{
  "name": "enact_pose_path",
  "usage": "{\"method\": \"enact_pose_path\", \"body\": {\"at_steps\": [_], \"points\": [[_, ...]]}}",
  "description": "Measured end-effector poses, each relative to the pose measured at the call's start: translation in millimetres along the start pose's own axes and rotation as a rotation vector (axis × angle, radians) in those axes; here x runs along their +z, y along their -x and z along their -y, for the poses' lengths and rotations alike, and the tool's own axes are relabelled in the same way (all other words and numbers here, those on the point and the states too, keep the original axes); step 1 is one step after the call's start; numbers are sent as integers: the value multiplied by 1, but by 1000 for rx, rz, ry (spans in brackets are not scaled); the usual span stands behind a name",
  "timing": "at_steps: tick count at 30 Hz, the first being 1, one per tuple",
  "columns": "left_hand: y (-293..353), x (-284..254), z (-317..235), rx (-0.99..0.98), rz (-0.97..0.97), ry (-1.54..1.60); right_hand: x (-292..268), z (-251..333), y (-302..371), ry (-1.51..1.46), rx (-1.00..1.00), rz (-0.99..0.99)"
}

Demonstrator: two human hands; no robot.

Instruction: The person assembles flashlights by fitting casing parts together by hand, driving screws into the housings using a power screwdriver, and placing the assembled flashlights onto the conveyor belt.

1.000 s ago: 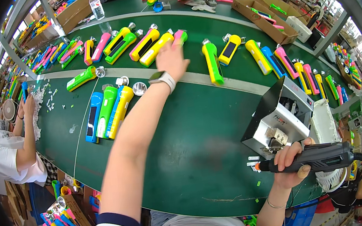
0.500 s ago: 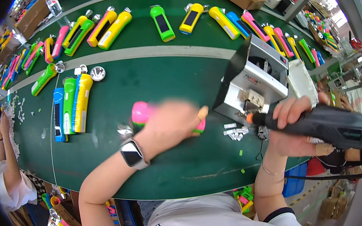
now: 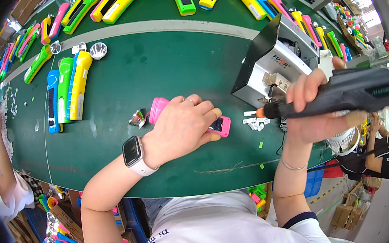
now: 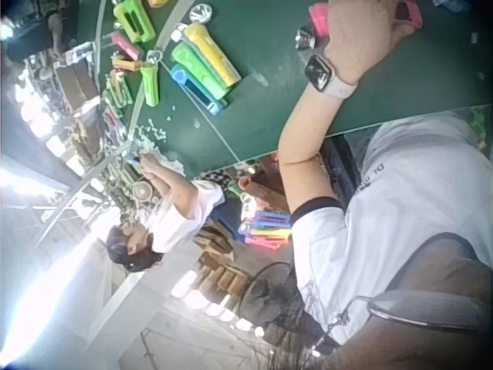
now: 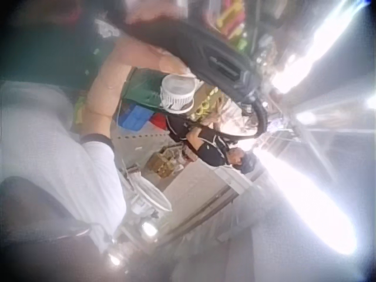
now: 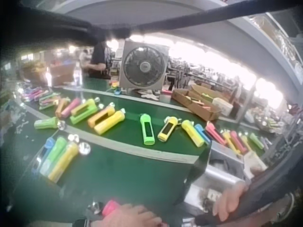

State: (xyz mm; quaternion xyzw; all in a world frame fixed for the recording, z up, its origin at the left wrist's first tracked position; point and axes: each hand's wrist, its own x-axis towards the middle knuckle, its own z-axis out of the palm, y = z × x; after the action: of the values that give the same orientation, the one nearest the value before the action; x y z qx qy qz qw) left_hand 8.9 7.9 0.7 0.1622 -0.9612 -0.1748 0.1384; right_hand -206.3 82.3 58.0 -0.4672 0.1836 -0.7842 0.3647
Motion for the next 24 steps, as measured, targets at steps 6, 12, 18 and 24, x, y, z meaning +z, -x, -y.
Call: {"method": "enact_pose_path", "body": {"at_steps": [6,12,18,24], "points": [[3,5,3,-11,-16,46,14,-25,24,-45,36,65],[2,5,3,-18,-18,57,11,-40,28,1,107,118],[2,4,2,-24,-4,50,7,-46,28,76,182,267],[6,5,-3,-44,-25,-67,9,-9,14,75,-146,171]]}}
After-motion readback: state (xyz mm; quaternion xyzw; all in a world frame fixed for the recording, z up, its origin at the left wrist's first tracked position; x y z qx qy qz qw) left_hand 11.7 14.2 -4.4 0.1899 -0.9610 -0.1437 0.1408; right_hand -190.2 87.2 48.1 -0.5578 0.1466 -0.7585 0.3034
